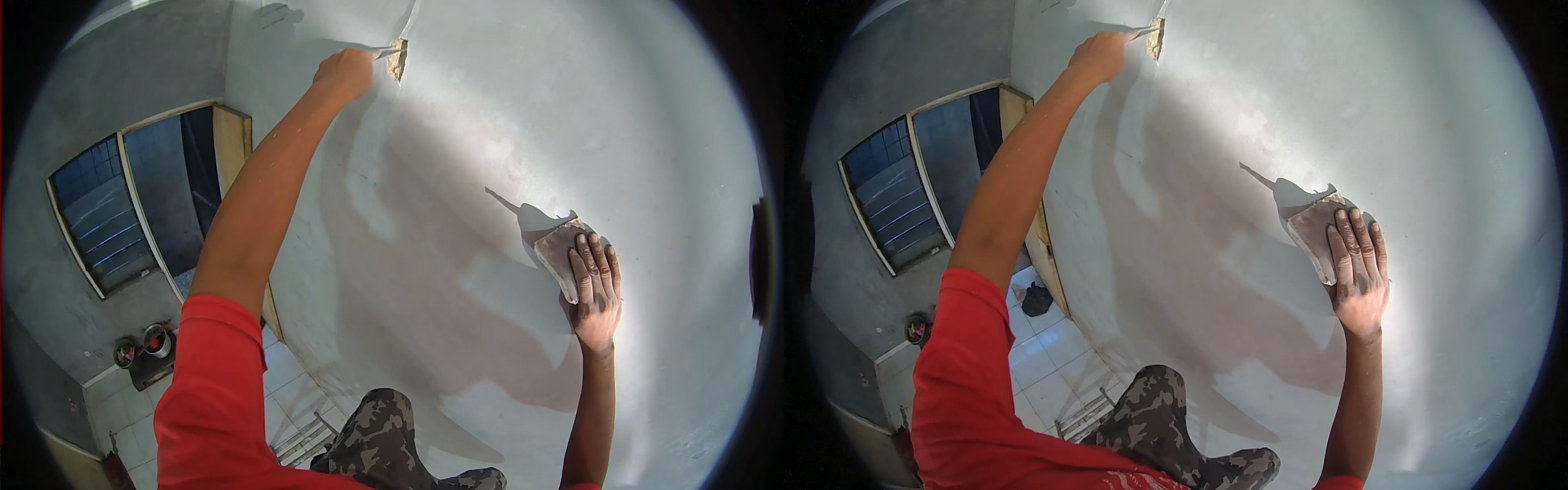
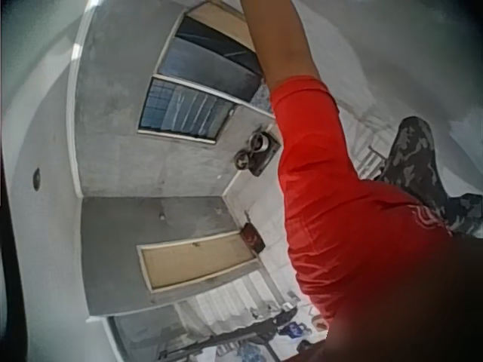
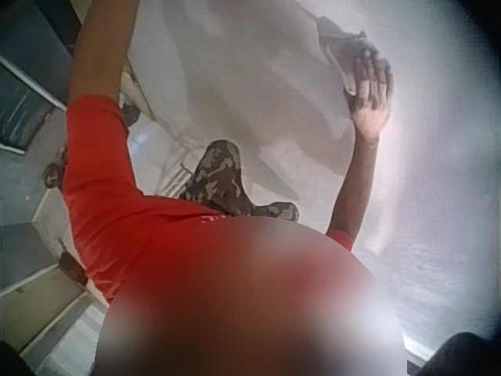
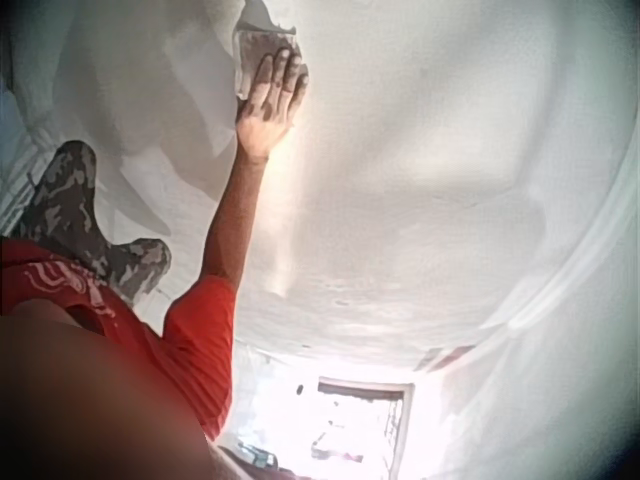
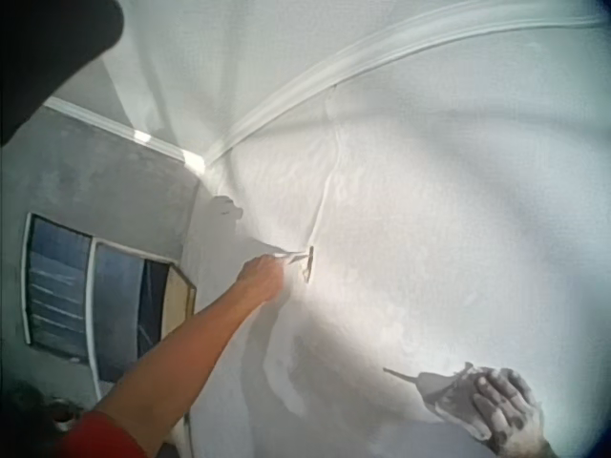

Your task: Scraping and sanding a damaged section of a wall to prepare it for repair.

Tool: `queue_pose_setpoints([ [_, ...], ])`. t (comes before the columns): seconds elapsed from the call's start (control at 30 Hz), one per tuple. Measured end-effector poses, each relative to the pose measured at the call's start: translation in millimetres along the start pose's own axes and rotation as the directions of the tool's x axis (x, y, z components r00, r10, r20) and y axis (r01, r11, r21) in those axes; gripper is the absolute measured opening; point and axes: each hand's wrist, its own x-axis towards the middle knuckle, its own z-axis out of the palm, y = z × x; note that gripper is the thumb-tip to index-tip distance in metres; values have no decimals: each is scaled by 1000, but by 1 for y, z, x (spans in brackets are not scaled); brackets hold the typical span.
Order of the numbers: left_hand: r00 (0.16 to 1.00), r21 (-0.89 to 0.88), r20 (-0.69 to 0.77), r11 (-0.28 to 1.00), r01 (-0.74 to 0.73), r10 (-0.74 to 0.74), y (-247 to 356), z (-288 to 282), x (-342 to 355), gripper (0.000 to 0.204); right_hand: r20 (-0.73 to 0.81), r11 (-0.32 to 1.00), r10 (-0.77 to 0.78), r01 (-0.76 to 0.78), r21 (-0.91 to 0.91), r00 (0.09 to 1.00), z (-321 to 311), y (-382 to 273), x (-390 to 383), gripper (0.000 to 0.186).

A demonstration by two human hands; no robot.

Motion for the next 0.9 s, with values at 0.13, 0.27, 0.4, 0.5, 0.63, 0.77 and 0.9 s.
queue_pose_setpoints([
  [0.13,1000,41,18,999,-12,12,12,7,-1,50,6,1000,-1,1,-12,1000,1,1,-1,51],
  [0.27,970,187,209,969,-164,124,0,22,-42,42,12,999,-9,9,-36,1000,3,1,-2,48],
  [0.4,963,172,260,979,-113,66,-15,25,-54,68,-4,999,-13,13,-45,1000,1,-1,0,48],
  [0.5,999,-8,-28,1000,27,-27,-12,22,-33,66,5,998,-14,15,-54,1000,0,-1,2,48],
  [0.63,999,-51,-41,999,-15,13,4,31,-25,64,1,998,-26,26,-64,1000,4,3,-2,49],
  [0.77,990,-34,142,999,-13,18,3,56,-74,66,-15,998,-26,26,-51,1000,8,2,-9,50],
  [0.9,972,-89,224,995,-50,69,-17,78,-110,68,-45,995,-31,26,-98,999,5,-8,10,43],
])
